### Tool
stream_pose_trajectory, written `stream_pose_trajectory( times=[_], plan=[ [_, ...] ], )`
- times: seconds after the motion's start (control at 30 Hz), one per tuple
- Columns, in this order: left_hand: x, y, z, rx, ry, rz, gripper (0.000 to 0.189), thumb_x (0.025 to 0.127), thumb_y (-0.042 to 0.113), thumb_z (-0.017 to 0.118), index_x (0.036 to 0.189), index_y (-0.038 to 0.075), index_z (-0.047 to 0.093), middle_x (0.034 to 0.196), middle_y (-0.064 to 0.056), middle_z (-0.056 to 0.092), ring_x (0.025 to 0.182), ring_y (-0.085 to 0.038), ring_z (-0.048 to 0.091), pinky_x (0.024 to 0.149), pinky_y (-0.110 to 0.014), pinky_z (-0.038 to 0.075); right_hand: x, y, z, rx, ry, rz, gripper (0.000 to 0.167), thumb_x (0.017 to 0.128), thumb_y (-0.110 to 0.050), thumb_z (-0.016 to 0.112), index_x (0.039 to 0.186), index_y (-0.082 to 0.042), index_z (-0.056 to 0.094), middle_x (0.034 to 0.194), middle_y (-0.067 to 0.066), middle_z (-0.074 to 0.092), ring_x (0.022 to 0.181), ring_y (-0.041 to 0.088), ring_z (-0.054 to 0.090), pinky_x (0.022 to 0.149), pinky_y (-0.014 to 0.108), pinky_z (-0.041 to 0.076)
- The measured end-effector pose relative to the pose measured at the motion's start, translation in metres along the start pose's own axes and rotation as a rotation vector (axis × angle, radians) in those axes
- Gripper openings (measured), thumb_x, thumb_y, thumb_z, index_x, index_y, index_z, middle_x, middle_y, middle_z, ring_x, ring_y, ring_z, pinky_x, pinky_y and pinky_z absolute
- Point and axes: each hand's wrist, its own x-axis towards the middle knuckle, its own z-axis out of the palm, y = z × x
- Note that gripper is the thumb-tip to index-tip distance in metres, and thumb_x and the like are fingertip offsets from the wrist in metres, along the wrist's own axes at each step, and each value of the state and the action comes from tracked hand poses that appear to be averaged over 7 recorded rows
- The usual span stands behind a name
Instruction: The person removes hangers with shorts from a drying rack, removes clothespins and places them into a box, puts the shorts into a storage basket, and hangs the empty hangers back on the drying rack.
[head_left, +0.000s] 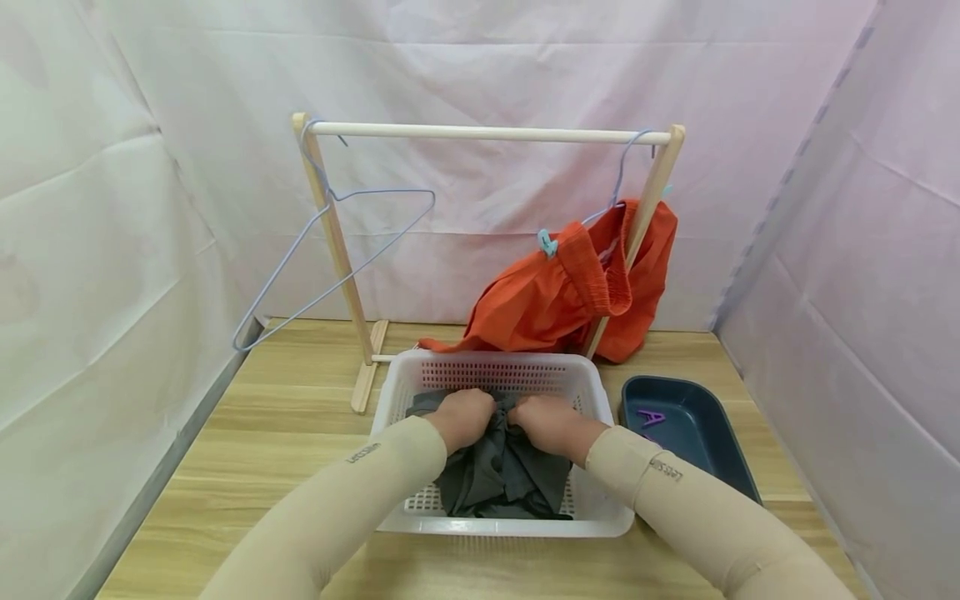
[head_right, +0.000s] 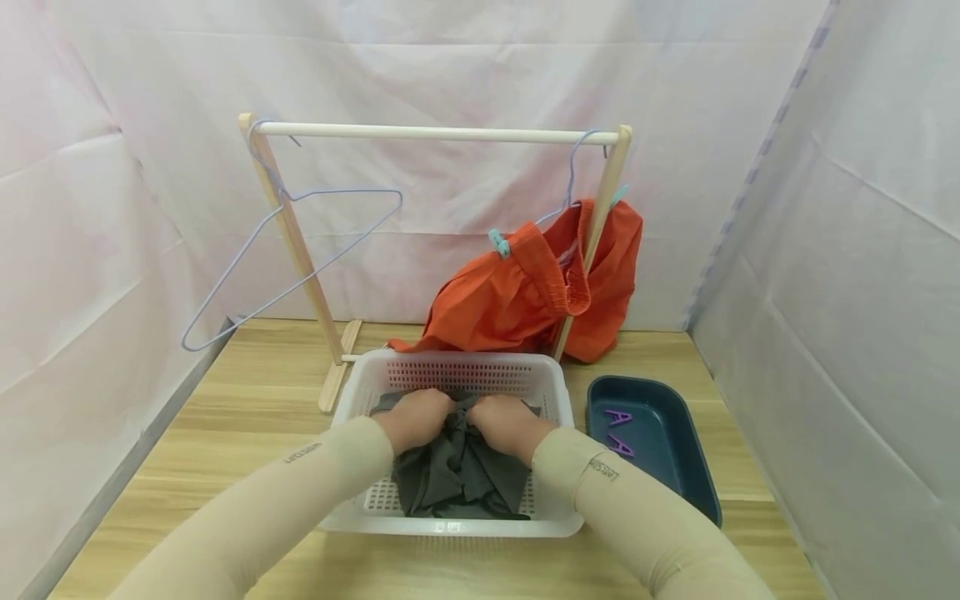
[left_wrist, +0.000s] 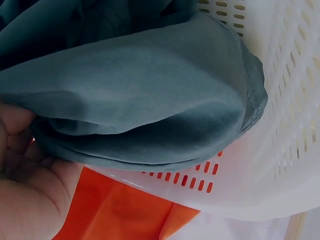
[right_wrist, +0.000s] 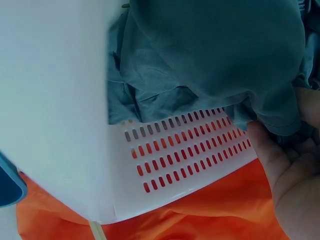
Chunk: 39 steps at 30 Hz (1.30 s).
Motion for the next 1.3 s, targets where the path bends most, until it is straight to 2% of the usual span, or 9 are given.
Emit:
stream_pose_trajectory(
  times=[0.3,0.5,0.7,0.8,1.07,1.3],
  plan=[
    [0.005,0.000,0.009,0.071,-0.010,0.007,0.019,0.097,0.012,0.056,0.082,0.012,0.067,0.082,-0.005,0.067,0.076,-0.020,0.064,0.069,-0.037,0.054,0.005,0.001,0.002,0.001,-0.008,-0.028,0.019,0.086,0.001,0.063,0.076,-0.015,0.067,0.073,-0.002,0.063,0.071,0.014,0.062,0.064,0.028,0.049],
    [0.005,-0.002,0.010,0.058,-0.029,-0.004,0.017,0.097,0.012,0.056,0.084,0.012,0.067,0.082,-0.005,0.067,0.073,-0.019,0.062,0.067,-0.036,0.053,0.005,0.000,-0.003,-0.007,-0.034,-0.018,0.018,0.086,0.002,0.063,0.081,-0.014,0.069,0.075,0.000,0.064,0.073,0.015,0.063,0.066,0.030,0.051],
    [0.003,-0.004,0.005,0.026,-0.020,-0.026,0.017,0.096,0.010,0.056,0.082,0.012,0.065,0.088,-0.005,0.067,0.074,-0.017,0.060,0.066,-0.034,0.050,0.004,-0.003,-0.017,0.006,-0.067,0.002,0.018,0.085,0.002,0.064,0.085,-0.015,0.070,0.080,0.001,0.067,0.074,0.014,0.063,0.067,0.031,0.052],
    [0.002,-0.005,0.002,0.032,0.002,-0.031,0.016,0.096,0.010,0.056,0.083,0.012,0.064,0.089,-0.006,0.067,0.078,-0.018,0.062,0.069,-0.036,0.052,0.004,-0.004,-0.024,0.020,-0.072,0.024,0.017,0.082,0.000,0.069,0.088,-0.015,0.070,0.084,0.000,0.069,0.076,0.014,0.063,0.070,0.032,0.053],
    [-0.001,-0.008,-0.009,0.003,0.028,-0.028,0.006,0.095,0.013,0.060,0.098,0.009,0.065,0.098,-0.007,0.066,0.090,-0.019,0.063,0.081,-0.037,0.054,-0.001,-0.002,-0.035,0.074,-0.074,0.054,0.020,0.079,-0.011,0.079,0.097,-0.014,0.070,0.094,0.000,0.070,0.088,0.015,0.064,0.082,0.034,0.054],
    [-0.008,-0.009,-0.018,-0.052,0.057,-0.012,0.020,0.089,0.017,0.070,0.106,0.009,0.065,0.105,-0.008,0.067,0.098,-0.021,0.063,0.087,-0.037,0.052,-0.008,0.002,-0.042,0.122,-0.042,0.065,0.025,0.081,-0.019,0.079,0.103,-0.013,0.070,0.102,0.001,0.068,0.094,0.016,0.063,0.086,0.035,0.053]
  ],
)
